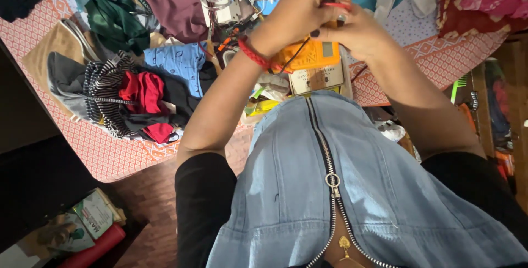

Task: The person organizes various small items into a clear plastic storage box. They place a yellow cable, a measuring tape, a small box, a power bank, a remote control, and a white cable into the box, then close the lid.

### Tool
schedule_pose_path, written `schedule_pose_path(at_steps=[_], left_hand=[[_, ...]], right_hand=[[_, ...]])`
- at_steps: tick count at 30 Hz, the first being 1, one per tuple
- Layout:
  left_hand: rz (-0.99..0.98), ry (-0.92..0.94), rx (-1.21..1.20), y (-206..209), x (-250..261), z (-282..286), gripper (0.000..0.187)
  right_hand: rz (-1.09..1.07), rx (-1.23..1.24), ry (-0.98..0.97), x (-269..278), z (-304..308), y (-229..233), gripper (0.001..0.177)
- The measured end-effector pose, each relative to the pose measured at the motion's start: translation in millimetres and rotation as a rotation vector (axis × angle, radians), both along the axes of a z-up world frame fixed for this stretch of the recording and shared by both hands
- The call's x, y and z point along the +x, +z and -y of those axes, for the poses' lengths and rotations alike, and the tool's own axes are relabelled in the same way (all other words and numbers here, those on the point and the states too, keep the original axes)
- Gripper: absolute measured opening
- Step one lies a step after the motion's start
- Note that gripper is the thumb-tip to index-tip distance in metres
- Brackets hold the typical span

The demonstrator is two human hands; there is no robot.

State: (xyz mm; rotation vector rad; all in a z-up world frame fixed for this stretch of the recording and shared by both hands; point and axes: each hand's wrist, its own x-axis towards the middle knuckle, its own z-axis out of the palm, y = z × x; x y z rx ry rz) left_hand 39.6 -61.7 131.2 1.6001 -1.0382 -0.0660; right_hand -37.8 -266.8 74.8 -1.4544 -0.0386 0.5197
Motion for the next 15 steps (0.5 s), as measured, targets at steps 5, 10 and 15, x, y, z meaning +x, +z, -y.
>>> schedule_pose_path(at_steps=[5,10,15], left_hand=[[-0.479,-0.204,0.001,-55.8,32.8,-35.0,0.019],[-0.756,-0.133,-0.248,-214.8,-47.9,-8.4,0.032],[-0.257,0.142,0.658,-151.1,-152.7,35.9,0.025]], right_hand=[[-0.077,0.166,0.026,-20.2,11.3,26.6,0.022],[-0.137,0.459,-0.19,-23.6,46.7,53.5,0.04],[0.126,0.291,-0.491,-19.2,96.6,-36.8,0.027]])
